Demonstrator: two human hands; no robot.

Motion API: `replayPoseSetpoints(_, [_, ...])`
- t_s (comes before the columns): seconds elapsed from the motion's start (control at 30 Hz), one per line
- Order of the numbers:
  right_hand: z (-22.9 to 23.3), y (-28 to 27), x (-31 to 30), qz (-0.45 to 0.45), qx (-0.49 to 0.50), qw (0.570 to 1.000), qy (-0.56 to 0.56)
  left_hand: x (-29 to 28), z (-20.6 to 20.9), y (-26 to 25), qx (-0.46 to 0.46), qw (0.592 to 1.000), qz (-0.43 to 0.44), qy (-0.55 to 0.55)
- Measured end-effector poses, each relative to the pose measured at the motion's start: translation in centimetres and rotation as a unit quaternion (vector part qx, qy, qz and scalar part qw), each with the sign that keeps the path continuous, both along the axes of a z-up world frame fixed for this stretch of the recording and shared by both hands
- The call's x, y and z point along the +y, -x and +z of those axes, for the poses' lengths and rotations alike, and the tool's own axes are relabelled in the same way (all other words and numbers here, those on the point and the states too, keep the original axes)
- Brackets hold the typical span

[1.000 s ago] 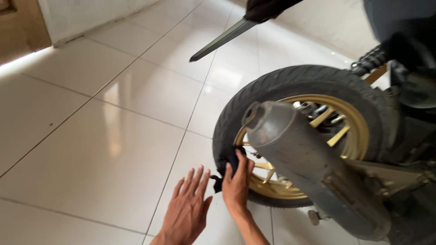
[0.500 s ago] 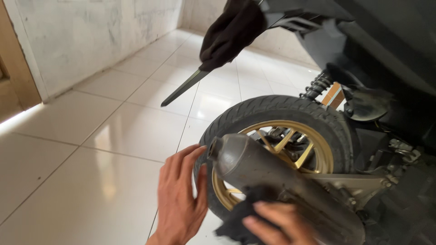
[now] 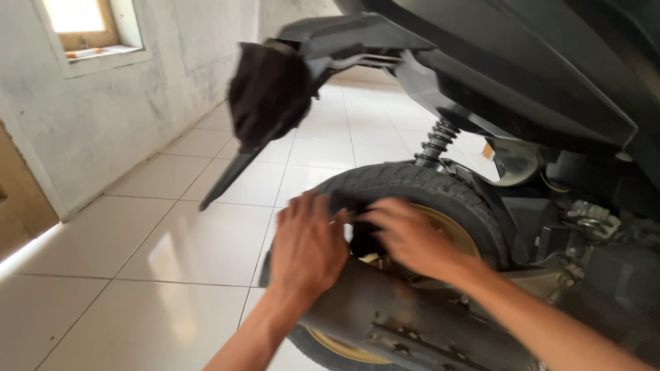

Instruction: The person wipes the rear body panels, seat, and rear wheel of a motorcycle using a dark cloth. They move around the rear of the bike to clean different surfaces, including the tire and exhaust area.

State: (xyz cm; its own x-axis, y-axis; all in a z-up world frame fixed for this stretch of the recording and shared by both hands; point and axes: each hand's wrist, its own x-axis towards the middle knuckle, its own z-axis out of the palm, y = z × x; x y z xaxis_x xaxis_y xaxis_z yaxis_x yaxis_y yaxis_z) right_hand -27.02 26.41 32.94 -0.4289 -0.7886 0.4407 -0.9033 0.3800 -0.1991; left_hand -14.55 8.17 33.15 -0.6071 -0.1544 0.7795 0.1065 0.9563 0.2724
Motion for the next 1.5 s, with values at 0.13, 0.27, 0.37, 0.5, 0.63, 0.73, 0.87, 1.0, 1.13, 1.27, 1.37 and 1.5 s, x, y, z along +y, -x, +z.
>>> replayPoseSetpoints(0.13, [-4.4, 4.7, -3.4, 0.058, 0.072, 0.968, -0.232, 0.4, -0.4, 1.0, -0.081, 0.996, 0.004, -0.03])
replayPoseSetpoints(0.27, [-6.7, 6.0, -0.8, 0.113, 0.24, 0.937, -0.227, 0.9, 0.2, 1.2, -0.141, 0.989, 0.037, -0.037])
replayPoseSetpoints(0.37, [-6.2, 5.9, 0.8, 0.073, 0.154, 0.951, -0.257, 1.4, 0.9, 1.1, -0.152, 0.986, 0.06, -0.04])
replayPoseSetpoints(0.5, [-4.2, 4.5, 6.2, 0.048, 0.038, 0.976, -0.209, 1.9, 1.7, 1.4, -0.165, 0.982, 0.08, -0.055])
replayPoseSetpoints(0.63, [-1.6, 3.9, 10.6, -0.191, -0.151, 0.946, -0.214, 2.0, 1.8, 1.8, -0.215, 0.969, 0.102, -0.057])
replayPoseSetpoints(0.73, [-1.5, 3.9, 10.5, -0.262, -0.183, 0.944, -0.082, 2.2, 1.7, 1.6, -0.186, 0.976, 0.102, -0.05])
replayPoseSetpoints(0.87, [-5.3, 4.4, 6.5, -0.195, -0.068, 0.978, -0.02, 2.6, 1.9, 1.7, -0.19, 0.973, 0.112, -0.07])
replayPoseSetpoints(1.0, [-7.0, 7.9, 5.1, -0.095, -0.105, 0.989, -0.029, 2.6, 2.0, 1.8, -0.183, 0.974, 0.11, -0.07])
replayPoseSetpoints(1.13, [-7.1, 8.8, 6.6, -0.078, -0.137, 0.982, -0.101, 2.5, 1.6, 2.1, -0.184, 0.975, 0.103, -0.064])
replayPoseSetpoints(1.27, [-5.5, 5.5, 7.5, -0.16, -0.146, 0.959, -0.183, 2.1, 1.9, 1.8, -0.184, 0.976, 0.093, -0.074])
replayPoseSetpoints(1.37, [-3.2, 3.9, 8.6, -0.224, -0.161, 0.937, -0.216, 2.1, 1.9, 1.7, -0.166, 0.98, 0.084, -0.075])
replayPoseSetpoints(1.5, [-2.0, 3.6, 9.0, -0.366, -0.168, 0.902, -0.154, 2.0, 1.6, 1.6, -0.164, 0.98, 0.081, -0.083])
